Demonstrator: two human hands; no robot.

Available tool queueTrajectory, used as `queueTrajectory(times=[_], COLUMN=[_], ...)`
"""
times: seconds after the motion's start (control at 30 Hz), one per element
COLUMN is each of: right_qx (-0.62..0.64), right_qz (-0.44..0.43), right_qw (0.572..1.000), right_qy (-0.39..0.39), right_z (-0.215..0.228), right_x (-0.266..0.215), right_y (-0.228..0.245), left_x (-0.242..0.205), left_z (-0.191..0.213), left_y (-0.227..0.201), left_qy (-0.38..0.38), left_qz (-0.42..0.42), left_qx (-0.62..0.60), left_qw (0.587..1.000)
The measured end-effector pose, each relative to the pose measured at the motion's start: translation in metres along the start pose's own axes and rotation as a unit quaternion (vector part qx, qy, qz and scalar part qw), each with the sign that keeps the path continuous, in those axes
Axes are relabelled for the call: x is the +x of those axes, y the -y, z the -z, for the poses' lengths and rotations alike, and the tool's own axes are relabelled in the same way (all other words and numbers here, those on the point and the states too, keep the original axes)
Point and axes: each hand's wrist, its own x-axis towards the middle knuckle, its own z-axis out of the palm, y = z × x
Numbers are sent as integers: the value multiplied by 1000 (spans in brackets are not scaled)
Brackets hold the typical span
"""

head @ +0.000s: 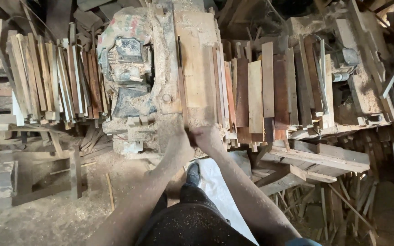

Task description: Sorting and inspecting thin wooden strips in a woodworking workshop.

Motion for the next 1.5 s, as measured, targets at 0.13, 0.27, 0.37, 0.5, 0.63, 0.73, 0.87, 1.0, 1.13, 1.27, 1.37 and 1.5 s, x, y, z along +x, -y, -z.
queueTrajectory(times=[0.13,0.27,0.37,0.5,0.63,0.73,0.87,1.0,1.13,1.27,1.37,1.5], right_qx=[295,319,290,273,261,-13,-40,32,247,392,416,428], right_qz=[-231,-259,-241,-210,-155,-175,-229,-259,-212,-250,-244,-177], right_qw=[922,906,925,939,946,966,965,960,941,884,873,881], right_qy=[97,100,56,-26,-116,-192,-121,-105,-93,38,76,98], right_z=[-34,21,53,103,105,140,94,64,65,104,92,109], right_x=[-19,-31,-19,-2,36,41,67,84,64,40,46,36], right_y=[-77,-8,4,-6,-95,-69,-96,-131,-140,-99,-149,-78], left_x=[-18,-24,-13,9,47,71,141,42,62,75,82,62], left_z=[-34,-12,1,0,-42,-60,-108,-31,-52,-71,-76,-54], left_y=[39,20,-11,-46,-56,-57,-15,-107,-82,-56,-41,-50], left_qy=[-27,67,68,39,4,-32,-55,-57,-40,-47,-35,-11], left_qz=[-19,74,58,35,21,45,75,60,79,57,57,51], left_qx=[-88,-160,-203,-117,-76,-13,0,12,-7,-151,-243,-380], left_qw=[996,982,975,992,997,998,996,996,996,986,968,923])
